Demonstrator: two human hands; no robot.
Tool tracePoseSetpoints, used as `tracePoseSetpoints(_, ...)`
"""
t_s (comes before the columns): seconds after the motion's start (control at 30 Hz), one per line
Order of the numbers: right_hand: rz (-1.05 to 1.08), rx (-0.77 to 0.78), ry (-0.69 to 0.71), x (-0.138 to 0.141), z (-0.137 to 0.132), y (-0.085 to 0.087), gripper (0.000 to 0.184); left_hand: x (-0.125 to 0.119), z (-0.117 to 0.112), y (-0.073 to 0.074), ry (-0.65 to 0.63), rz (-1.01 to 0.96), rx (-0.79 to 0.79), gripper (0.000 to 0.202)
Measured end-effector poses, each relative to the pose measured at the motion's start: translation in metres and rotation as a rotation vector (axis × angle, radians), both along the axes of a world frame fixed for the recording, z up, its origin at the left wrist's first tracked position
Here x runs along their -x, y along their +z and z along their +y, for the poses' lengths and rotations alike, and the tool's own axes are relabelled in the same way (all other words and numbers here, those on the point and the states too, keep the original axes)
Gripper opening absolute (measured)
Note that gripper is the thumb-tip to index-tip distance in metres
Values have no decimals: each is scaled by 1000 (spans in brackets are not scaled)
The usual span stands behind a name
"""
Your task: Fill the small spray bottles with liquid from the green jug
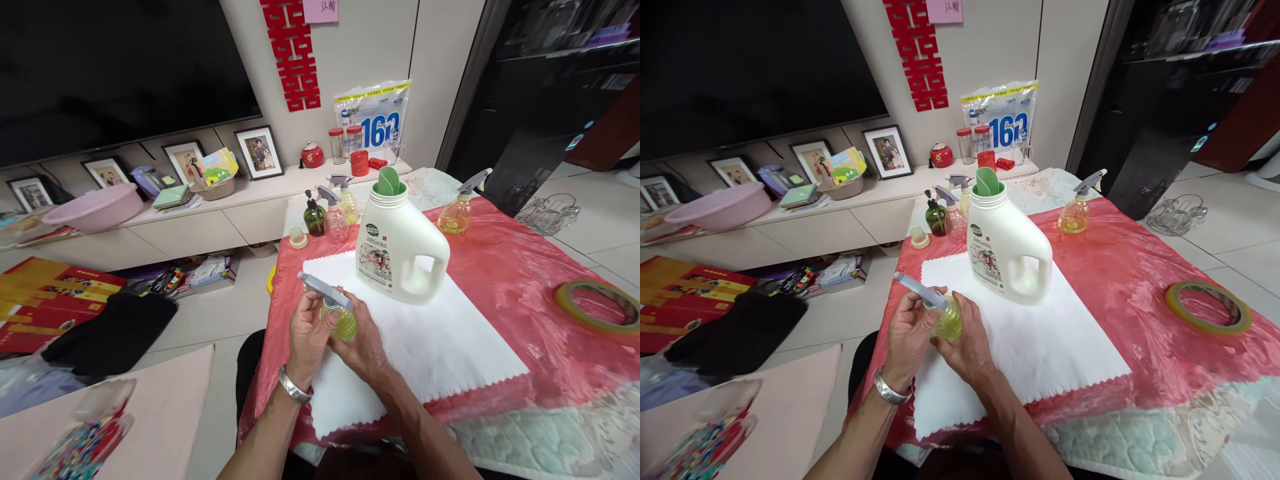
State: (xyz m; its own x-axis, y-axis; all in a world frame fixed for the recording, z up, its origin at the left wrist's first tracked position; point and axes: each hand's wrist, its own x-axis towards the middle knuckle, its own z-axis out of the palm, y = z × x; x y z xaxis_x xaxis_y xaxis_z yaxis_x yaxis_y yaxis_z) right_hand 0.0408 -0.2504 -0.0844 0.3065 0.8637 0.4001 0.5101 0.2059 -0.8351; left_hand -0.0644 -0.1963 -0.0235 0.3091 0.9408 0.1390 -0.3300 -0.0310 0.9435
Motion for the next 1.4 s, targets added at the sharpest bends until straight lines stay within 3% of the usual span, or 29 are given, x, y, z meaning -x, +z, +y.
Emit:
tracePoseSetpoints(0.17, 0, 3, -13, 0, 0, 0, 72, -6, -2, 2, 84, -5, 2, 47)
tracePoseSetpoints(0.43, -11, -1, -22, 0, -1, 1, 78, 4, -3, 1, -37, 61, -68, 35)
tracePoseSetpoints(0.73, -13, 17, -22, 0, 1, -1, 69, -7, -1, 3, 102, -14, 4, 45)
tracePoseSetpoints(1.0, -20, -5, -22, 0, 0, 1, 76, 2, -4, 0, -67, 11, -56, 34)
tracePoseSetpoints(1.27, -20, 4, -27, 0, 1, 0, 70, -6, 0, 0, 72, -14, -31, 46)
tracePoseSetpoints(1.4, -11, 14, -25, 0, 0, -1, 71, -2, -2, -1, 8, 20, -46, 48)
